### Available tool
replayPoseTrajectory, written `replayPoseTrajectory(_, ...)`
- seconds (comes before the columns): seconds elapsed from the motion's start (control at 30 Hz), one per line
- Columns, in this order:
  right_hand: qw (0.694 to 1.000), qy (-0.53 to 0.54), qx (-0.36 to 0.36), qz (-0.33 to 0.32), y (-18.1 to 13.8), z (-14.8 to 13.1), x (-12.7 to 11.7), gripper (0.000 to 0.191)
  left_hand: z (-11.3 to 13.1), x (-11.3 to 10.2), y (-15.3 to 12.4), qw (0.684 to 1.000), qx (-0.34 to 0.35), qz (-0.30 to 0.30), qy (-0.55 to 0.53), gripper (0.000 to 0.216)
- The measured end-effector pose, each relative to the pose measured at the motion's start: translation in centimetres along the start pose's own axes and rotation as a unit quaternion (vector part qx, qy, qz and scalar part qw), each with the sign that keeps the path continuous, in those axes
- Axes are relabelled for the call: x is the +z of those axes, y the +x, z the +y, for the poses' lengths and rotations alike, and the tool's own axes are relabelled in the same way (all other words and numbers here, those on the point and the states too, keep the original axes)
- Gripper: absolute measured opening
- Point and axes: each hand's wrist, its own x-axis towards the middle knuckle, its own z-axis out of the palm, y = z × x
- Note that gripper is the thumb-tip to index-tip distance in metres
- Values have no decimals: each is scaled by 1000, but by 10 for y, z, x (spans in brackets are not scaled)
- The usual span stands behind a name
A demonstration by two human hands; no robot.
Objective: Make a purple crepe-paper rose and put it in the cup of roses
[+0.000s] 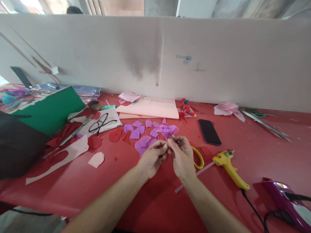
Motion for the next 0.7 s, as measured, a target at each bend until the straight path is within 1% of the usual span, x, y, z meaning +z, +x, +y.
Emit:
replayPoseTrajectory(0.2,1000,0,-5,-16,1,-1,-1,26,-1,1,-1,999,40,-3,20,15)
replayPoseTrajectory(0.43,999,11,-12,-35,1,-3,-1,28,0,4,-1,994,90,12,59,16)
replayPoseTrajectory(0.57,997,26,-27,-60,1,-6,-1,27,-4,1,3,988,132,23,78,16)
replayPoseTrajectory(0.7,995,29,-50,-75,-2,-10,-1,23,-7,-2,6,981,175,31,74,12)
